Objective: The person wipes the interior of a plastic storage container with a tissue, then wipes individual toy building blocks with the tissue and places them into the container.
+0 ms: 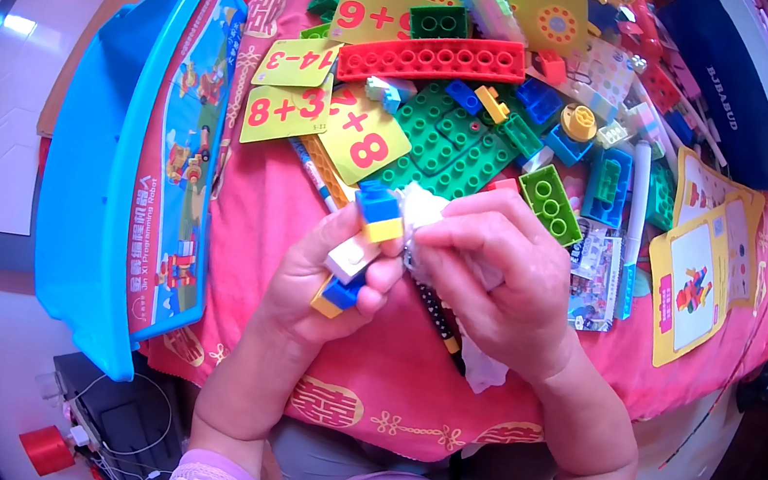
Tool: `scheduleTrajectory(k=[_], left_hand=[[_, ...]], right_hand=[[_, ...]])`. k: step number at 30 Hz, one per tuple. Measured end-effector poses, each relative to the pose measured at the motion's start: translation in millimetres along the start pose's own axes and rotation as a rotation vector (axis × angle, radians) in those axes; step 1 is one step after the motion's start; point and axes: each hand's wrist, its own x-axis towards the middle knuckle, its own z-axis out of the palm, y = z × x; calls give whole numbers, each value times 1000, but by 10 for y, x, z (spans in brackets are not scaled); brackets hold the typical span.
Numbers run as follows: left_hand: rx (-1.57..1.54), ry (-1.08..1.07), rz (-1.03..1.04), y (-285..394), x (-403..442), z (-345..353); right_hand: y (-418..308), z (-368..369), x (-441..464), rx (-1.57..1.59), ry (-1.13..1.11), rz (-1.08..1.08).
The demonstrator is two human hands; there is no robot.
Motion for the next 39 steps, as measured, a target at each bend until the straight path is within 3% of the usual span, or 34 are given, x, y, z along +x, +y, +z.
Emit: scheduleTrajectory(k=[1,5,8,12,14,16,19,23,26,27,31,39], left_hand=[[-33,-78,-1,8,5,8],[11,-18,24,7,1,5],[125,28,76,-2,-8,-33],[329,37,121,-23,-10,-23],[371,10,104,-33,-23,-15],[410,29,102,-29,-11,2],[488,42,163,-24,-17,14],[645,64,326,-32,-6,36],[738,114,392,-45,-7,62],[761,120,410,-61,-4,64],[858,99,466,-88,4,89],[976,178,507,-111,-14,100]], right_hand=[[11,8,-5,-23,2,45],[17,-19,-2,81,48,99],[-52,-14,-10,291,164,327],[-48,-44,-44,556,173,418],[-40,-69,-8,394,-34,373],[-62,-60,-9,415,-87,392],[7,-41,-16,130,-30,241],[45,-29,-25,185,159,258],[20,-101,12,158,130,189],[-14,-97,10,174,115,273],[-24,-113,29,11,-35,260],[33,-105,17,20,-103,239]])
